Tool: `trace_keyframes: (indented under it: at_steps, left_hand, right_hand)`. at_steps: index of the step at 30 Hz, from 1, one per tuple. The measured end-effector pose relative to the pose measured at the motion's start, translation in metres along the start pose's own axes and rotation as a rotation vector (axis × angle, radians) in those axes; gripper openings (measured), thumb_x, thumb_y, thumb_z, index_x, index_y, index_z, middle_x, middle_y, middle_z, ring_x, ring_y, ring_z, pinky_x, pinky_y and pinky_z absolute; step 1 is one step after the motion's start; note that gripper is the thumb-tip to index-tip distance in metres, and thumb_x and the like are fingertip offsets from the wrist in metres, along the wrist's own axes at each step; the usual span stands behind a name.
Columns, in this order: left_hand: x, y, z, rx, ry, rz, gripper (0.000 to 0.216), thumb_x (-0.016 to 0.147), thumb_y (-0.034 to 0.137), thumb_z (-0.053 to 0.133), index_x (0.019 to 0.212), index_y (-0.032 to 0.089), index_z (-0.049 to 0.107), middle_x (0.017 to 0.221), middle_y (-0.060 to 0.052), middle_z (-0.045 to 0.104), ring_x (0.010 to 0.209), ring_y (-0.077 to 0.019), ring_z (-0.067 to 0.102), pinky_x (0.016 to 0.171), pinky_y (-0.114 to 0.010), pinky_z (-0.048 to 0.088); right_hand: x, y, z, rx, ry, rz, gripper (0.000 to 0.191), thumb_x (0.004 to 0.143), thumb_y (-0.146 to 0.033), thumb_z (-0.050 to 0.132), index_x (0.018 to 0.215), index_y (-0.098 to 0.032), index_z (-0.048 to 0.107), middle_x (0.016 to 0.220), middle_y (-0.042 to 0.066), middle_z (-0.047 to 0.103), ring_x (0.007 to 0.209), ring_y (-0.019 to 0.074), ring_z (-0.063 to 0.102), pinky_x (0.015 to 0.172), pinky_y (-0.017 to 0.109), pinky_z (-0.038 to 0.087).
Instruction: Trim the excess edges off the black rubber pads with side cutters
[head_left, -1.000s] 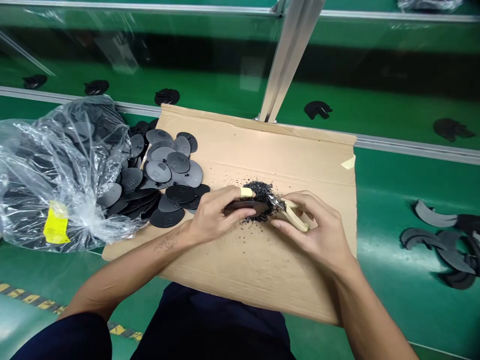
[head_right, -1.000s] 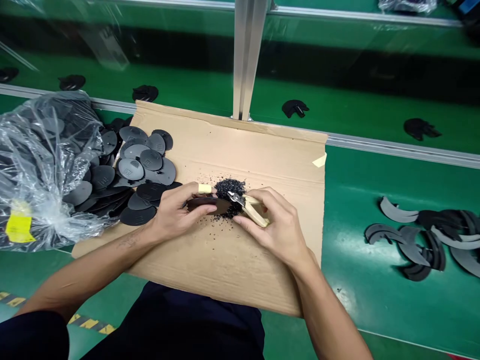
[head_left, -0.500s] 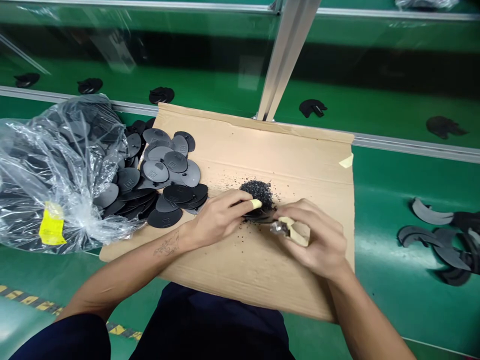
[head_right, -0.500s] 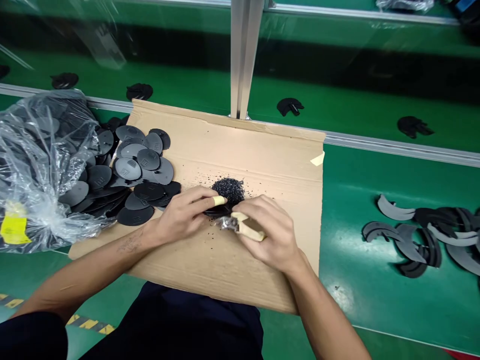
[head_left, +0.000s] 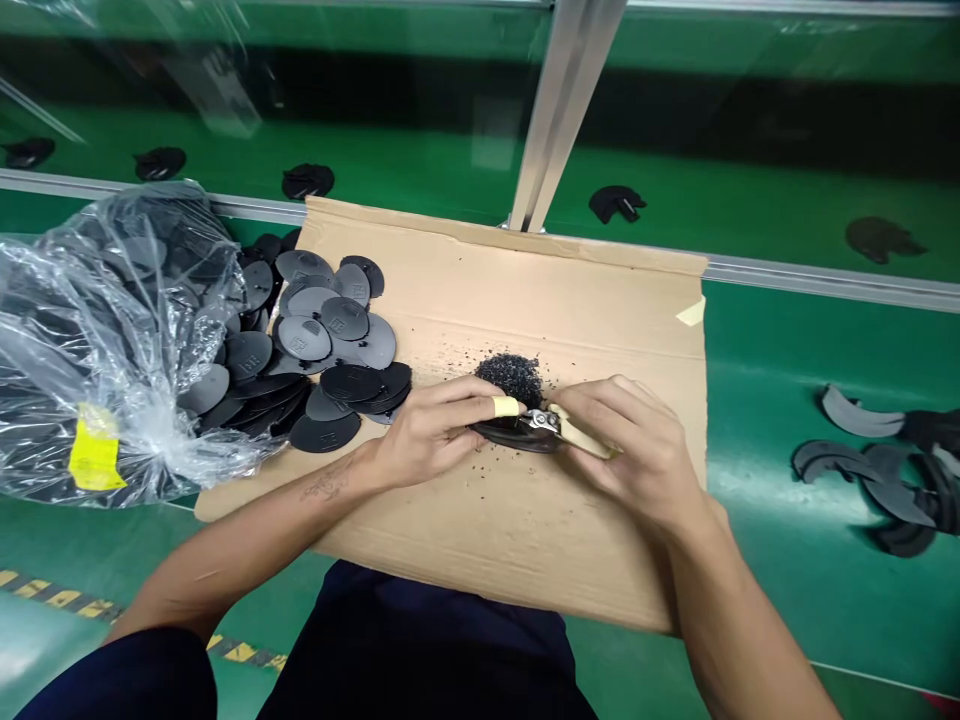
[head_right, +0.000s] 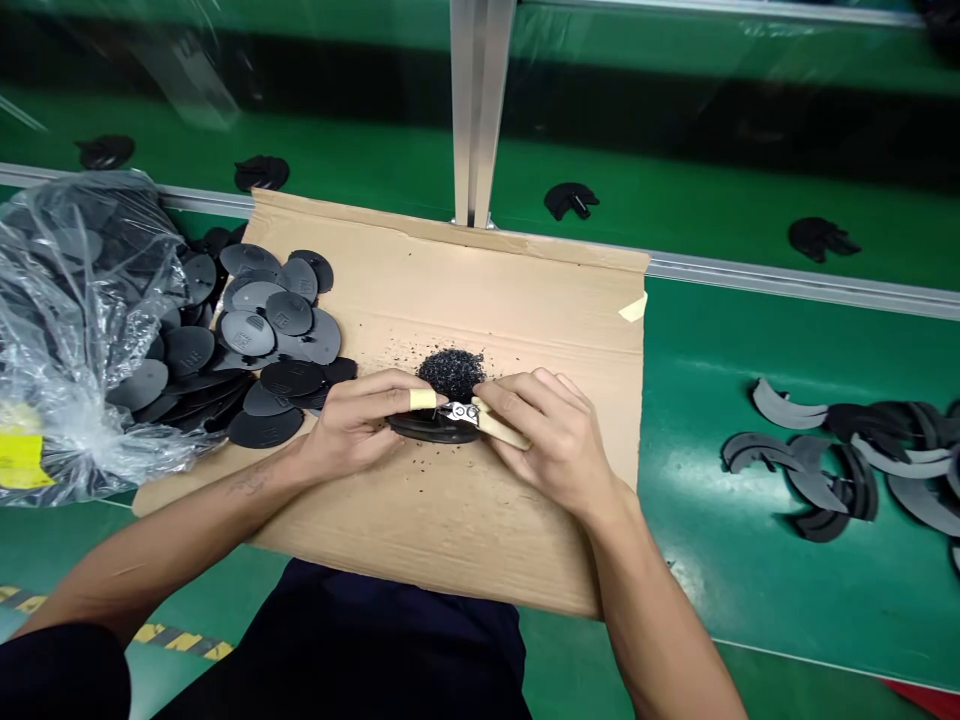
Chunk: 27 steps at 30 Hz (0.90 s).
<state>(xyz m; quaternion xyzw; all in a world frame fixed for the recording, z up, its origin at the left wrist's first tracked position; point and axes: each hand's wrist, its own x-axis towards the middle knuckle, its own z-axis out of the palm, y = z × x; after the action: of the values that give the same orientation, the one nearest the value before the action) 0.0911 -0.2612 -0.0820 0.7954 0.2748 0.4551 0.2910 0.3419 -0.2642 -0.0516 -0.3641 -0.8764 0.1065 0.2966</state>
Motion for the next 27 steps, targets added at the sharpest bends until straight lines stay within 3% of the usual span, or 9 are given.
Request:
trace_keyframes:
  at_steps: [10,27]
  left_hand:
    - [-0.0019,-0.0019,0.0039,-0.052,0.027,0.013,0.028,0.094,0.012,0.065,0.121,0.017,0.071,0.104,-0.009,0.074,0.093,-0.0140,0.071,0.078,-0.026,0.061]
    - [-0.0019,-0.0001,0.0054,-0.046,0.075,0.014,0.026,0.091,0.008,0.067,0.115,0.015,0.074,0.100,-0.010,0.077,0.089,-0.0129,0.074,0.075,-0.023,0.062]
  right_hand:
    - [-0.0007,-0.0051,-0.0005,-0.149,0.031,-0.021,0.019,0.097,-0.020,0.066,0.117,-0.021,0.068,0.098,0.008,0.076,0.073,0.0182,0.064,0.064,0.034,0.050]
    - [-0.0017,-0.0088,-0.0033,-0.245,0.017,-0.029,0.016,0.100,-0.021,0.062,0.114,-0.022,0.069,0.089,0.005,0.074,0.070,0.0167,0.061,0.062,0.032,0.047]
